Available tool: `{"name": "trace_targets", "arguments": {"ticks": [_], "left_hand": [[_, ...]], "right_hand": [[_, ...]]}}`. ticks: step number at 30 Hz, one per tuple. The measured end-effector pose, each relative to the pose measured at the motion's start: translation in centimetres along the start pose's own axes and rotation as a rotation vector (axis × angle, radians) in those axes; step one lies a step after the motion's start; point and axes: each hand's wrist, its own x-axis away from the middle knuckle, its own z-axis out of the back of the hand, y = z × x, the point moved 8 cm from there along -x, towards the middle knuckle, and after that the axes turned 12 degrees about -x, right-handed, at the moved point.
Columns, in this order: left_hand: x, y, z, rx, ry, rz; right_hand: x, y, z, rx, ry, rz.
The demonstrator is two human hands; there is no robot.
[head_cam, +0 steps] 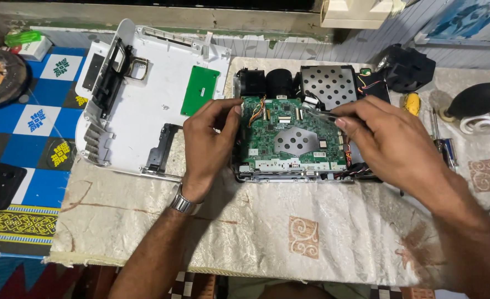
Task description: Disassembling an electronic device by removing screws and lifting the internal circuit board.
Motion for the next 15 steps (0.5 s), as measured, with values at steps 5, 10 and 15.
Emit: {"name": "trace_targets", "arguments": {"ticks": [5,10,15], "left_hand": [[0.4,1.4,-0.4,-0.02,-0.026,-0.145],[0.7,2.7,-0.6,-0.004,-0.032,-0.268],[0.6,2.2,-0.8,-0.01,-0.048,-0.245]], "right_hand": [[-2.2,-1.4,1.5,0.354,0.067,0.402],[-4.8,-1.4,-0.6,0.367,-0.11,0.299],[-5.8,-1.2,-1.5,0.379,-0.099,0.41]]}}
